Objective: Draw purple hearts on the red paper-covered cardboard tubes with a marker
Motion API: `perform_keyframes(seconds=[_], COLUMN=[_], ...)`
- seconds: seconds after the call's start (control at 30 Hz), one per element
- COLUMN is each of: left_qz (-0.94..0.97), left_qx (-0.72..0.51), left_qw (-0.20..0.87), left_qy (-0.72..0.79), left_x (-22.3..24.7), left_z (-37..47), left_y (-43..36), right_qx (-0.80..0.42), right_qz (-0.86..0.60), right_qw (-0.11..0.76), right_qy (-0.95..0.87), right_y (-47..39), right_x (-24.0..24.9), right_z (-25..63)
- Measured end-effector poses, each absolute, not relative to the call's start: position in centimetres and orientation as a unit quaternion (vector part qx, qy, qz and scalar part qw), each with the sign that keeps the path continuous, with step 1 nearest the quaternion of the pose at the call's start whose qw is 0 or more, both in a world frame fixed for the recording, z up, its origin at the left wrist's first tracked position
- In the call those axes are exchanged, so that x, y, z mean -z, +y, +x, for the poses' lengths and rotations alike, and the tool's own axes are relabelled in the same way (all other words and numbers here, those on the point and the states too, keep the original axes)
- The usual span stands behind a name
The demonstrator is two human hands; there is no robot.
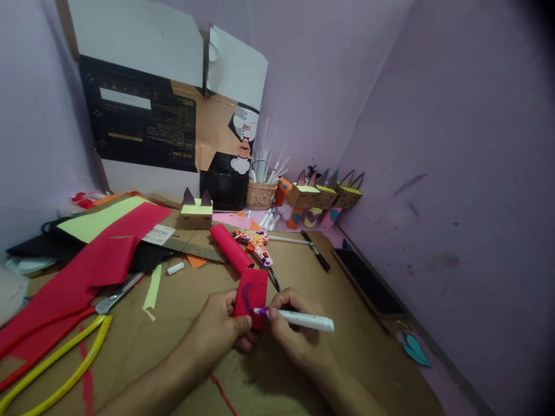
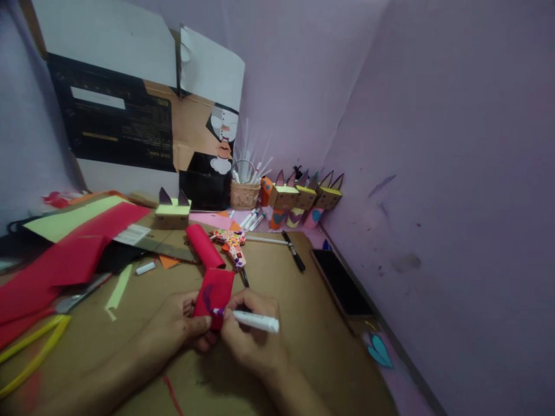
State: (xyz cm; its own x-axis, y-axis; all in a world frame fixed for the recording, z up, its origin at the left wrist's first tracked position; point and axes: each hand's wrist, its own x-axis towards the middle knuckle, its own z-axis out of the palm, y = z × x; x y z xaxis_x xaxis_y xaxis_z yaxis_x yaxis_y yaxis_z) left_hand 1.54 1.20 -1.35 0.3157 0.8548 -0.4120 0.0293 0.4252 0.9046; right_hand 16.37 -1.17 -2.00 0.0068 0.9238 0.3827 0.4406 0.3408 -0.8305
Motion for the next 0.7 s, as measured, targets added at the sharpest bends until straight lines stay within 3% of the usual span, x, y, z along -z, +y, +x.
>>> perform_keyframes(seconds=[0.2, 0.7], left_qz=[0.440, 0.430], left_qx=[-0.306, -0.303], left_qw=[0.677, 0.676], left_qy=[0.504, 0.516], left_x=[1.27, 1.03], left_z=[1.59, 1.69], left_y=[1.39, 1.31], right_qx=[-0.242, -0.224], right_qz=[-0.515, -0.513], right_qw=[0.541, 0.527], right_qy=[-0.619, -0.639], right_y=[-1.12, -0.99], right_x=[1.95, 2.03], right_z=[16.36, 16.09])
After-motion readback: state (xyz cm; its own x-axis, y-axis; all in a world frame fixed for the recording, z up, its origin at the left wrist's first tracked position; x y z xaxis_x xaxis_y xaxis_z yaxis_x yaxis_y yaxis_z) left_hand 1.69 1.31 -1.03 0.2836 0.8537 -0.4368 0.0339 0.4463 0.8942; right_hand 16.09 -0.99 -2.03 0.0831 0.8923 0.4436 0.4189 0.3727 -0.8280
